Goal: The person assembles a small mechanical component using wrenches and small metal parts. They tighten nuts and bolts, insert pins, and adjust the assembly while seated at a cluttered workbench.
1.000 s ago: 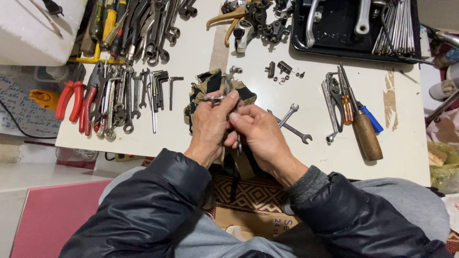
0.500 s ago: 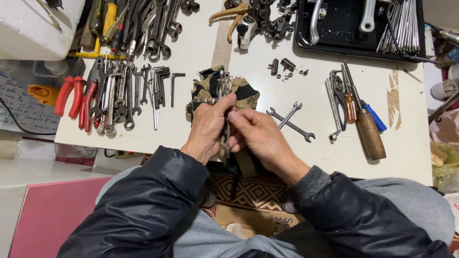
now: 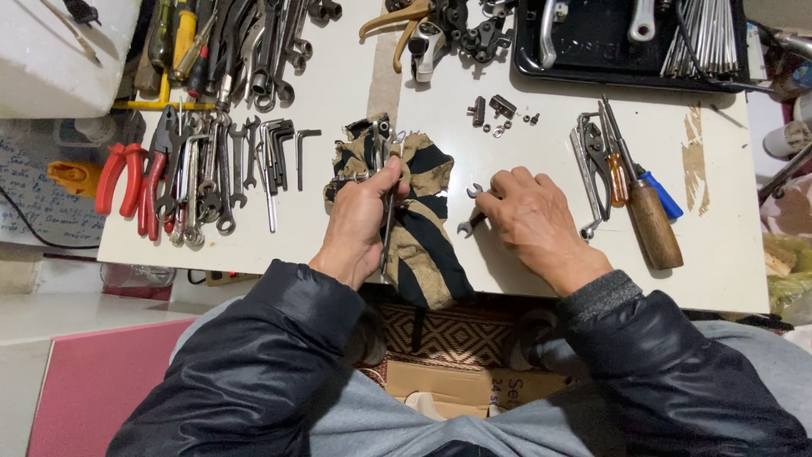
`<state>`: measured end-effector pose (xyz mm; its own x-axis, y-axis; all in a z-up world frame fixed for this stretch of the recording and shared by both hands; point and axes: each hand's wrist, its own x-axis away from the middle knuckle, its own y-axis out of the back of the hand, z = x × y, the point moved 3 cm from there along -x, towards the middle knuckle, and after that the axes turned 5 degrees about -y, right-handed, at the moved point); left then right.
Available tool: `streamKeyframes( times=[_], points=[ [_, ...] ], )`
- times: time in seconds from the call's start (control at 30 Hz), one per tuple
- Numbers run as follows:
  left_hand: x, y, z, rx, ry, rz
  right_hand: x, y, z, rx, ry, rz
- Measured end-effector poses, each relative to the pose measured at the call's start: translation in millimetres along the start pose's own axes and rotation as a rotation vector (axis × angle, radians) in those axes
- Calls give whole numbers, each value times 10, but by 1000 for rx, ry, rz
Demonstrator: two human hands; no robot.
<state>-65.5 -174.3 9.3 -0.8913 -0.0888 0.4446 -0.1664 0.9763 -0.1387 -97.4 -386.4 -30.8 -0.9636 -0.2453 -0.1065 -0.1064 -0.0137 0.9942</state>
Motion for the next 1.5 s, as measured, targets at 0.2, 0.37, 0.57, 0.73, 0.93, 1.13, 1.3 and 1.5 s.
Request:
streamKeyframes(
  times=[0.2,0.37,0.57,0.73,0.93,1.13,1.3,1.5],
  points=[
    [-24,69,16,51,80,40,-42,-101,-132,52,127,-96],
    [30,65,-12,35,104,62,6,-184,-44,-323,37,-114],
    [-60,87,107,-48,81,27,-13,290,591,-948,-300,5],
    [-2,53,86,-80,49,2,-76,413,780,-1170,-586,176],
    [85,7,57,-87,18,-38,-59,384,963,-1530,-753,168],
    [175,-5,-42,-191,13,-50,-2,406,1050,-1821,-773,96],
    [165,-21,-44,-274,25,-31,44,412,1060,-1877,-785,1],
    [147,-22,35,-207,-12,-34,55,347,1034,-1911,-798,-35]
  ],
)
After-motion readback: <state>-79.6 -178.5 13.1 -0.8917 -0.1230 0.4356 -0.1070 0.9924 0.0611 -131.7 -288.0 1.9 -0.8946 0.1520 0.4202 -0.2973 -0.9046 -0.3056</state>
